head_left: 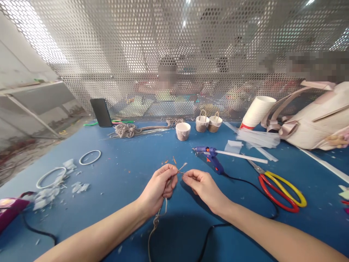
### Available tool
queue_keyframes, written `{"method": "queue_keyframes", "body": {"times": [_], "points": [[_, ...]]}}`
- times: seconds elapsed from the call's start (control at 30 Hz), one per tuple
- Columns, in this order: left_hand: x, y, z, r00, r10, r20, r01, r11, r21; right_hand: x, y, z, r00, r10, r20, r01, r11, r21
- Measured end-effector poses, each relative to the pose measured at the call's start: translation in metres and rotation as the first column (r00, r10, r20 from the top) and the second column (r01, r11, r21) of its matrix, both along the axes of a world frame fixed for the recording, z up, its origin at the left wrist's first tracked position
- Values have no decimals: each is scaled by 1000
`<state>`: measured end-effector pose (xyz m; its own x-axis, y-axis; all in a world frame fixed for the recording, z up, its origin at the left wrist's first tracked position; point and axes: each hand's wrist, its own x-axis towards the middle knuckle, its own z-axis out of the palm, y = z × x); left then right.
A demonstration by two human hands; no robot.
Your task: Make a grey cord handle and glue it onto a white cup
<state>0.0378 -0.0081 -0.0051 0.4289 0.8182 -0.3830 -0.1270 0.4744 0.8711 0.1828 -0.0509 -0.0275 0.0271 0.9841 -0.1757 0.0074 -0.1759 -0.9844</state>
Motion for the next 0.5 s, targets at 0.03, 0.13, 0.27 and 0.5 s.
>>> {"method": "queue_keyframes", "body": {"times": [0.03, 0.13, 0.27, 0.5], "points": [[0, 0, 0, 1000, 1, -7, -1, 1000, 7, 0, 0, 0, 1000, 4, -1, -4, 1000, 3], [1, 0, 1, 1000, 11, -14, -11, 1000, 17, -1, -2, -1, 1000, 24, 12, -25, 1000, 17], [2, 2, 0, 999, 50, 7, -50, 999, -12, -2, -3, 0, 999, 34, 18, -35, 999, 29], [2, 5, -8, 998, 48, 29, -45, 994, -104, -3, -3, -1, 999, 34, -15, -34, 999, 20]]}}
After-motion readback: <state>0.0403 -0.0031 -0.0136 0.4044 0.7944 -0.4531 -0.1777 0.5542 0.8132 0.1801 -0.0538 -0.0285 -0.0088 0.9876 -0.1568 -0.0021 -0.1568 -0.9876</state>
